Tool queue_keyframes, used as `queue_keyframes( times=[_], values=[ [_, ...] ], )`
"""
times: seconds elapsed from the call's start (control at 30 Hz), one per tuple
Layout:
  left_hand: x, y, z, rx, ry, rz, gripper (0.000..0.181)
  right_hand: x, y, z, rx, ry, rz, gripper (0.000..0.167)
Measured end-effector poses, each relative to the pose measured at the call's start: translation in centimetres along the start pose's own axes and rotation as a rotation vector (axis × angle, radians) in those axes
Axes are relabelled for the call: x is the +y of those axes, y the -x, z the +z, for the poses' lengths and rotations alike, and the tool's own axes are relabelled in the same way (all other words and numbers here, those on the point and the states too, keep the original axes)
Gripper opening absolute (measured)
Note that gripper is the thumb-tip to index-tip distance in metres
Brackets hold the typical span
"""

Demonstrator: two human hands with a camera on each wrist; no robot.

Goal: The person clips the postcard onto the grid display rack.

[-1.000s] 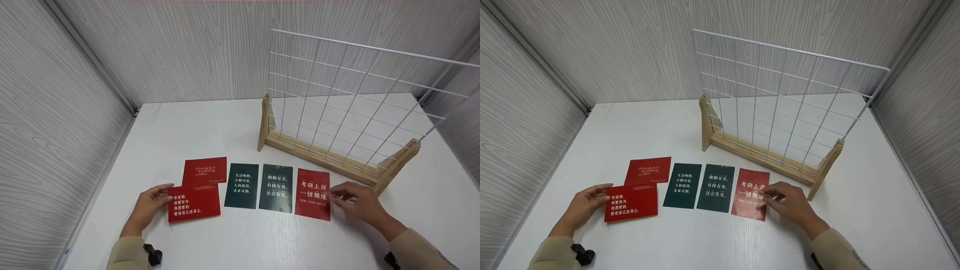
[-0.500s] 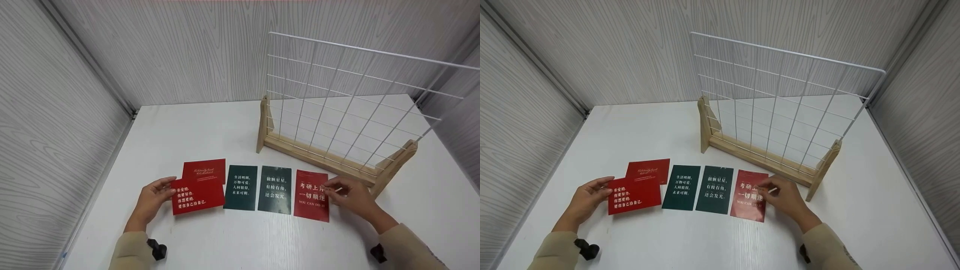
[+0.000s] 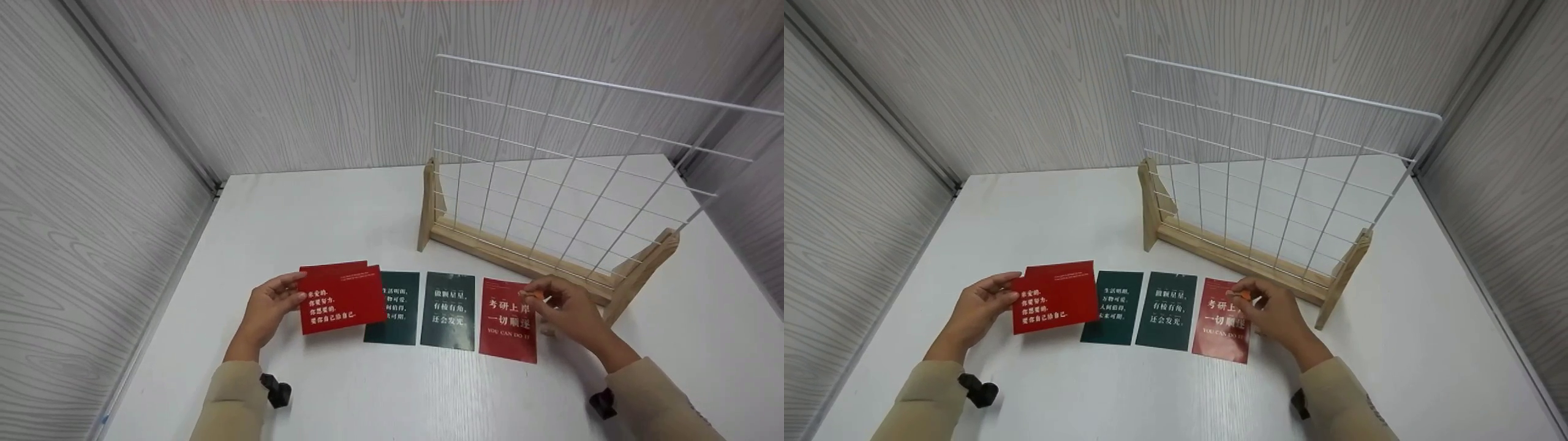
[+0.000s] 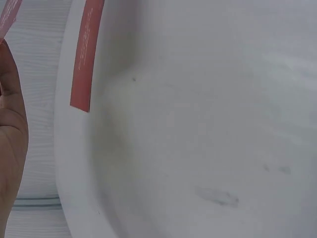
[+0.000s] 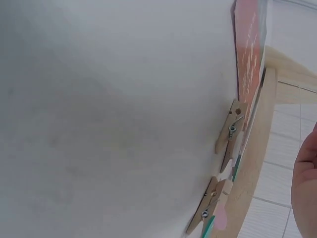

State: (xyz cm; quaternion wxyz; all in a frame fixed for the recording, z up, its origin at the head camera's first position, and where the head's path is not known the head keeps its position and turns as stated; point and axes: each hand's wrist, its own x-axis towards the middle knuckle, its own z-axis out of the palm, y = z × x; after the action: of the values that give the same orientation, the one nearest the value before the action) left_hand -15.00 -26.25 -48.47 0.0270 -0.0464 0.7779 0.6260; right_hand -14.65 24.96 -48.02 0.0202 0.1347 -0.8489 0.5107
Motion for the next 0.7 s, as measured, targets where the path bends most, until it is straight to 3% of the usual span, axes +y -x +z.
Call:
queue_keyframes(
  times=[0.3, 0.7],
  values=[
    [2.0, -1.7, 2.2, -0.047, 0.019, 0.006, 0.044, -3.7, -0.2, -0.2, 0.046, -0.024, -0.043, 0.017],
    [4.2, -3.1, 4.7, -0.046, -0.028, 0.078, 0.042, -3.6, -0.9, -0.5, 0.066, -0.179, -0.086, 0.018]
  ],
)
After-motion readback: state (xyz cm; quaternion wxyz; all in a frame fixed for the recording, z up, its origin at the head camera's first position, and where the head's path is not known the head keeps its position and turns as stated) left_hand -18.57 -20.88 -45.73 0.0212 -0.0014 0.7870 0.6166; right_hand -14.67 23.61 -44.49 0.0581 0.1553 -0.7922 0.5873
